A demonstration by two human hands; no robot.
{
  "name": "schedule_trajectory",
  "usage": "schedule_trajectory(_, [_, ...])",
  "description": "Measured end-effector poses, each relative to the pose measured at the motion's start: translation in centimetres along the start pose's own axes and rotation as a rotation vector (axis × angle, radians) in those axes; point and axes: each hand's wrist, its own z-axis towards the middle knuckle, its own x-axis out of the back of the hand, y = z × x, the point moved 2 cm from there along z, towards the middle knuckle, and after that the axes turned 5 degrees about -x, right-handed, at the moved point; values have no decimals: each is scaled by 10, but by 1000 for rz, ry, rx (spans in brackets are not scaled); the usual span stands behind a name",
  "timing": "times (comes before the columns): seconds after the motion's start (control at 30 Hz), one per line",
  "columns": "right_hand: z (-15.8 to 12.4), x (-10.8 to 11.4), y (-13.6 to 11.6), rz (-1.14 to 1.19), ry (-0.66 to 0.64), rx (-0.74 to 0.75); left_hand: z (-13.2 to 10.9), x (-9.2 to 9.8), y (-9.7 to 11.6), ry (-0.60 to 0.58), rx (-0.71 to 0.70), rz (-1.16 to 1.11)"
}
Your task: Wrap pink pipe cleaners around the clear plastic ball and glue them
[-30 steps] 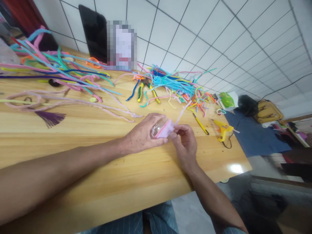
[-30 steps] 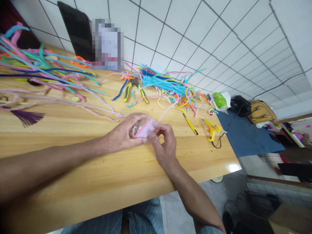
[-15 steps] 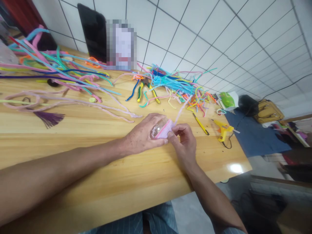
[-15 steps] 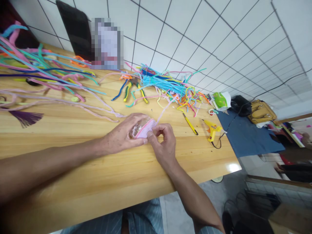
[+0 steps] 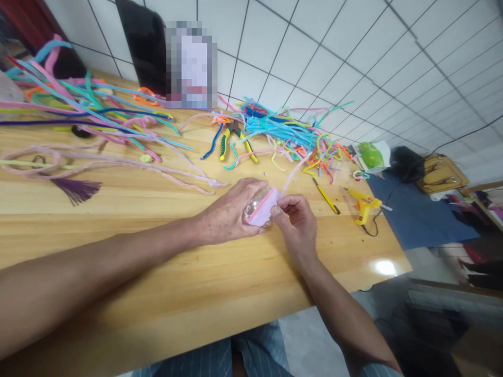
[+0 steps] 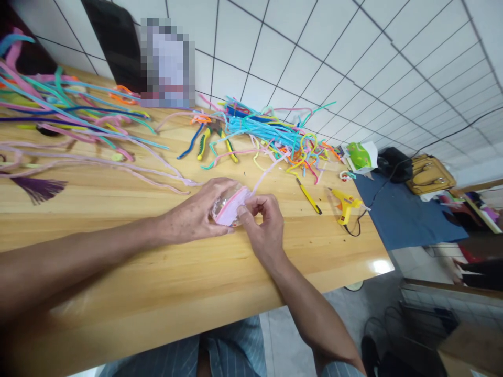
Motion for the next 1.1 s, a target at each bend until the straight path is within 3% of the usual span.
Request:
schedule_trajectory(0.37, [-1, 0, 1, -13, -1, 12, -2, 1, -1, -25, -43, 19])
schedule_trajectory(0.67, [-3, -1, -5, -14, -25, 20, 0, 10, 13, -3, 16, -50])
schedule_trajectory(1.1, [-5, -2, -1, 21, -37, 8, -2, 7, 15, 48, -13, -7])
